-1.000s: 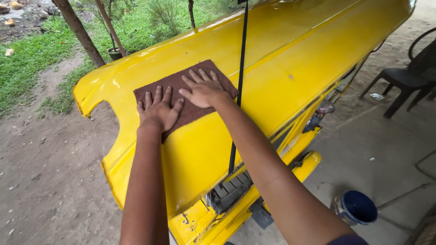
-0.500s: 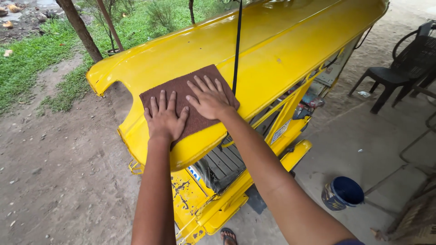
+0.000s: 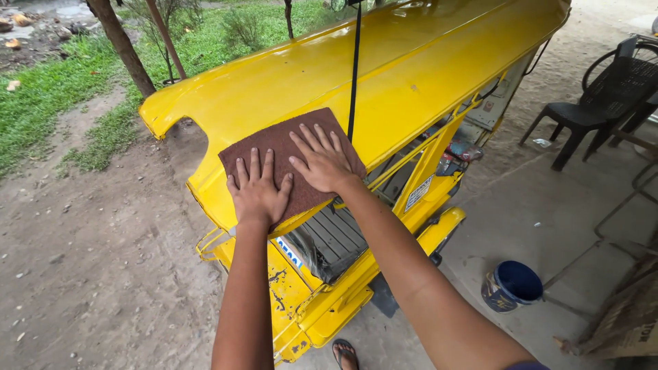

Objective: Sanding the roof of a yellow motorized tricycle using a piece of sandpaper.

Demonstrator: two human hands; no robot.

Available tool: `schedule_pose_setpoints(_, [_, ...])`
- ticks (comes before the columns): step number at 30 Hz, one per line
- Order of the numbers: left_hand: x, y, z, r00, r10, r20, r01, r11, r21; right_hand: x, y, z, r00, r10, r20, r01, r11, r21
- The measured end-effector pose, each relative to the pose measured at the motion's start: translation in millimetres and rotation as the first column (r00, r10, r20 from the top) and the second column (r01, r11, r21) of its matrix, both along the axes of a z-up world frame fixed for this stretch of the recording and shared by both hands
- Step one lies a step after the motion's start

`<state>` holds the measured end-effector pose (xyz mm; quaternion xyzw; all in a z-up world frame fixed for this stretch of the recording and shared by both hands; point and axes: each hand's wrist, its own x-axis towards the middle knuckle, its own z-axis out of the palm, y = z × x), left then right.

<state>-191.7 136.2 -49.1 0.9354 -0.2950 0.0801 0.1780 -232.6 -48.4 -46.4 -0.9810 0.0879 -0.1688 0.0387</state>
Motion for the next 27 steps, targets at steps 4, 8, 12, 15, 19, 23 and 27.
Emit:
schedule_pose_setpoints(4, [0.8, -0.5, 2.0, 1.000, 0.003, 0.023, -0.003, 1.000, 0.003, -1.3, 2.0, 3.9, 1.000, -0.009, -0.017, 0.008, 1.000, -0.021])
schedule_pose_setpoints(8, [2.1, -1.5, 4.6, 1.000, 0.004, -0.029, -0.004, 1.000, 0.000, 0.6, 2.0, 5.2, 0.999, -0.017, -0.050, 0.017, 1.000, -0.006])
schedule_pose_setpoints(12, [4.7, -3.3, 6.8, 1.000, 0.002, -0.023, -0.002, 1.000, -0.001, 5.9, -1.6, 5.2, 0.998, -0.016, -0.059, 0.015, 1.000, -0.004])
schedule_pose_setpoints(15, [6.2, -5.0, 8.6, 0.999, 0.000, -0.035, 0.000, 1.000, 0.000, 6.4, -1.4, 9.5, 0.998, -0.028, -0.065, 0.028, 1.000, 0.000])
schedule_pose_setpoints(19, [9.9, -7.9, 8.3, 0.999, -0.002, -0.035, 0.002, 1.000, -0.006, 9.6, -3.0, 11.1, 0.998, -0.030, -0.061, 0.031, 1.000, 0.006])
schedule_pose_setpoints(23, [15.5, -12.7, 12.6, 0.999, 0.001, -0.036, -0.001, 1.000, -0.004, 16.5, -7.3, 15.7, 0.997, -0.045, -0.069, 0.045, 0.999, 0.009])
schedule_pose_setpoints(27, [25.5, -20.4, 15.0, 0.999, -0.003, -0.033, 0.003, 1.000, -0.006, 26.7, -15.9, 18.1, 0.996, -0.049, -0.076, 0.050, 0.999, 0.004])
